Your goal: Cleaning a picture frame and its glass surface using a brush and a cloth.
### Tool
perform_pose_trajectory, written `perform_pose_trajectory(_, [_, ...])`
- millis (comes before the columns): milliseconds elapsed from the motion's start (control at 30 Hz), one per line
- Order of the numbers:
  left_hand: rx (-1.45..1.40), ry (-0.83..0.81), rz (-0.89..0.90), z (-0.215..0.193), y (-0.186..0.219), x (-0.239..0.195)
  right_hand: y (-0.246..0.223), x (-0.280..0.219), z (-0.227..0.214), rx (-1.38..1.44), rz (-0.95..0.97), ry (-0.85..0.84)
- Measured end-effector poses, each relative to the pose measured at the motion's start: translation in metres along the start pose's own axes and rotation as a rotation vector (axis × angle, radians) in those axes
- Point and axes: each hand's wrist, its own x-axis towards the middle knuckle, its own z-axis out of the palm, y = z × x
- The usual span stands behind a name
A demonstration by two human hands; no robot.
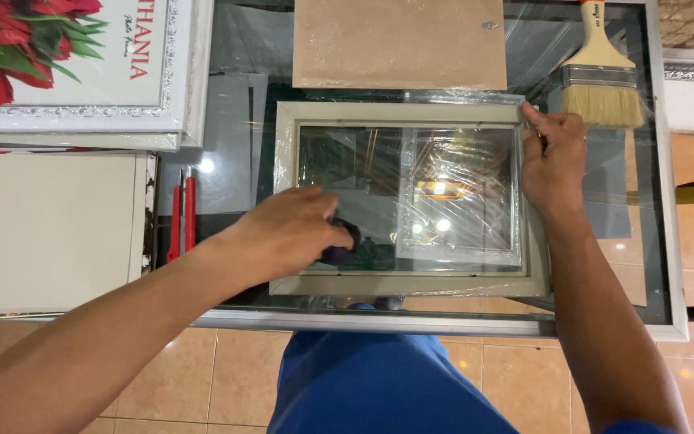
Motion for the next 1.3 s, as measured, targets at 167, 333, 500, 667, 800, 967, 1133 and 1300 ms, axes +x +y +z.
perform_pose_trajectory(167, [-0.031,0.274,0.246,0.011,0.043,0.061,0.014,0.001,0.007,-0.036,-0.01,0.031])
perform_pose_trajectory(333, [-0.108,0.474,0.3,0.024,0.099,0.14,0.015,0.0,0.006,-0.026,-0.018,0.07])
perform_pose_trajectory(500, [-0.297,0.448,0.035,0.019,0.101,0.194,0.001,-0.002,-0.003,0.091,-0.05,0.077])
perform_pose_trajectory(667, [-0.318,0.601,-0.222,0.009,0.079,0.256,0.003,0.0,-0.004,0.108,-0.063,0.054])
perform_pose_trajectory(800, [-0.321,0.623,-0.23,0.0,0.078,0.262,-0.002,0.001,-0.005,0.107,-0.051,0.064])
perform_pose_trajectory(967, [-0.248,0.515,-0.082,0.002,0.104,0.2,0.003,0.002,-0.005,0.129,-0.065,0.056])
perform_pose_trajectory(1133, [-0.342,0.286,0.233,0.009,0.134,0.133,0.006,0.001,-0.002,0.123,-0.067,0.065])
perform_pose_trajectory(1300, [-0.706,0.29,0.034,-0.007,0.105,0.132,0.01,-0.002,-0.019,0.153,-0.136,0.057])
